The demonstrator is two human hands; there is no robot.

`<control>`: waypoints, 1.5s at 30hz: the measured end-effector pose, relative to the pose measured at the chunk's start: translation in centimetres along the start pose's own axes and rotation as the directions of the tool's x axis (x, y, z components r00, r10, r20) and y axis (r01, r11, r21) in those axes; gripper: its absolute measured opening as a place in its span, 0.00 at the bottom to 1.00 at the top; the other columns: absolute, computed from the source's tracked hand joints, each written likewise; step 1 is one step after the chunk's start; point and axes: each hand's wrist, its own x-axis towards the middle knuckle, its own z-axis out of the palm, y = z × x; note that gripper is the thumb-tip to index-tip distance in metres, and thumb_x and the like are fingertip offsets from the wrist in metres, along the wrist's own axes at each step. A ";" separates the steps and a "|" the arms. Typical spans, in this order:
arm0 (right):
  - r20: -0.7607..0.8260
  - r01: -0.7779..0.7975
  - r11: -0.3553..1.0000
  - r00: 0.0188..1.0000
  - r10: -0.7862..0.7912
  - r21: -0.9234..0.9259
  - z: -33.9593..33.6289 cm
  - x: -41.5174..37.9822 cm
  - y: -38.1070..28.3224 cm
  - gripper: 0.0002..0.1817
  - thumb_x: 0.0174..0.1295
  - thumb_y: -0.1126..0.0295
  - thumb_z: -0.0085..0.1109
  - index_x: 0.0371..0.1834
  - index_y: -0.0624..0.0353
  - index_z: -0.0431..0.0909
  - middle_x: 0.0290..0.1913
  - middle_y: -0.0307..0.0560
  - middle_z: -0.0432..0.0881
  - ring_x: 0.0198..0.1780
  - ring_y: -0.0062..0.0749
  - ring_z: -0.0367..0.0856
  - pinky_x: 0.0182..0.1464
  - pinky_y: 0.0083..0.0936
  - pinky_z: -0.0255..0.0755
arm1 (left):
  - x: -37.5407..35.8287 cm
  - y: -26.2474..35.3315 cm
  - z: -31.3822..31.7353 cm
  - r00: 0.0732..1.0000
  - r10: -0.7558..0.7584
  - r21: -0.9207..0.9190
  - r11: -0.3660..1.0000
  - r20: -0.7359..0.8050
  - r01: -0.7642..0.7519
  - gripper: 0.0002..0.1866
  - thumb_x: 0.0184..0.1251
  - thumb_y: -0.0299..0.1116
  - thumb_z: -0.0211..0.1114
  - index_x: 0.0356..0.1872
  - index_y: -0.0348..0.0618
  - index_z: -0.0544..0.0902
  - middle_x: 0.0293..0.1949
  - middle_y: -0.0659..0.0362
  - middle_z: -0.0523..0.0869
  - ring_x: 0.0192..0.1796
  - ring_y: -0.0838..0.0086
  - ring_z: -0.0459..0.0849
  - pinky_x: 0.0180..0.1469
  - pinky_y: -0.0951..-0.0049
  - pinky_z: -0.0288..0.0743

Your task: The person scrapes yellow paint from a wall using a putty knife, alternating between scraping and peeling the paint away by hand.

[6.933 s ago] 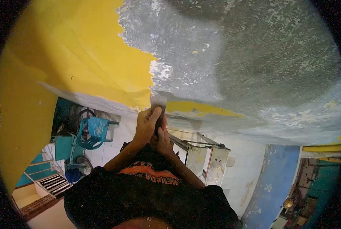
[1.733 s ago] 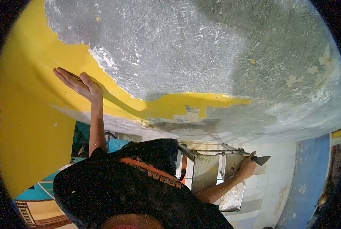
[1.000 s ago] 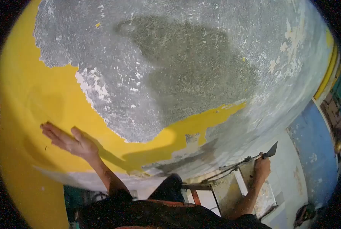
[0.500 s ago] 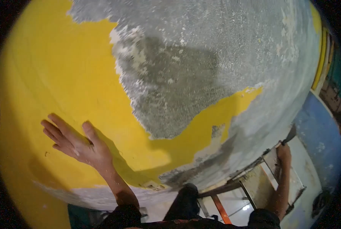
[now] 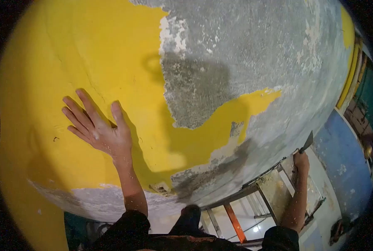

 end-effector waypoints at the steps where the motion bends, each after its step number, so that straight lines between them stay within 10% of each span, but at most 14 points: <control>1: 0.001 0.001 1.000 1.000 -0.001 -0.008 0.1 -0.1 0.0 0.26 0.61 0.50 0.40 0.44 0.64 0.76 0.44 0.69 0.77 0.51 0.63 0.73 0.50 0.46 0.67 | -0.2 -0.3 0.0 1.000 -0.003 0.003 1.000 -0.014 0.003 0.34 0.62 0.51 0.53 0.68 0.51 0.61 0.70 0.49 0.53 0.71 0.50 0.50 0.65 0.41 0.45; 31: -0.015 0.118 0.980 0.992 -0.122 -0.160 1.0 4.3 3.4 0.31 0.58 0.45 0.43 0.43 0.66 0.77 0.44 0.67 0.78 0.51 0.61 0.74 0.51 0.46 0.67 | -4.0 -9.9 -0.9 0.989 0.144 0.037 0.989 -0.021 -0.143 0.33 0.67 0.57 0.42 0.67 0.47 0.61 0.70 0.49 0.53 0.71 0.51 0.51 0.65 0.43 0.46; 33: -0.097 -0.020 0.983 0.995 0.002 -0.181 -3.5 5.0 1.4 0.28 0.59 0.48 0.46 0.42 0.66 0.77 0.43 0.68 0.77 0.50 0.61 0.74 0.51 0.45 0.68 | -3.7 -9.7 -0.5 0.991 0.128 0.053 0.991 -0.048 -0.125 0.33 0.67 0.57 0.42 0.67 0.47 0.61 0.70 0.49 0.53 0.71 0.51 0.51 0.65 0.43 0.46; 37: -0.446 0.240 0.955 0.846 -0.294 -0.174 -15.9 1.8 -5.8 0.19 0.58 0.62 0.48 0.42 0.68 0.76 0.39 0.67 0.79 0.46 0.58 0.77 0.45 0.42 0.70 | -3.9 -9.5 -0.7 0.993 0.114 0.041 0.993 -0.040 -0.112 0.34 0.67 0.58 0.41 0.67 0.47 0.61 0.70 0.49 0.54 0.71 0.51 0.50 0.65 0.43 0.45; 40: -0.342 0.597 0.763 0.791 -0.507 0.250 -19.7 -2.6 -11.8 0.18 0.68 0.59 0.45 0.36 0.65 0.77 0.17 0.43 0.74 0.19 0.21 0.72 0.23 0.22 0.65 | -3.8 -8.9 -0.6 0.993 0.104 0.028 0.994 -0.062 -0.102 0.33 0.68 0.56 0.42 0.67 0.47 0.61 0.70 0.48 0.54 0.71 0.51 0.49 0.66 0.45 0.44; 43: 0.021 0.357 0.723 0.889 -0.457 0.591 -18.4 -10.7 -18.0 0.20 0.61 0.51 0.54 0.37 0.59 0.75 0.23 0.36 0.72 0.17 0.16 0.64 0.20 0.16 0.60 | -4.3 -9.0 -0.6 0.991 0.127 0.020 0.992 -0.034 -0.126 0.31 0.69 0.53 0.42 0.68 0.47 0.59 0.70 0.48 0.52 0.71 0.51 0.49 0.67 0.46 0.42; 45: 0.144 0.397 0.575 0.722 -0.677 0.716 -15.0 -13.2 -18.9 0.18 0.61 0.54 0.55 0.39 0.59 0.74 0.26 0.36 0.74 0.19 0.16 0.66 0.21 0.16 0.62 | -4.7 -9.2 -0.7 0.992 0.116 0.008 0.993 -0.041 -0.116 0.31 0.69 0.53 0.42 0.68 0.46 0.58 0.70 0.48 0.51 0.71 0.51 0.49 0.66 0.46 0.42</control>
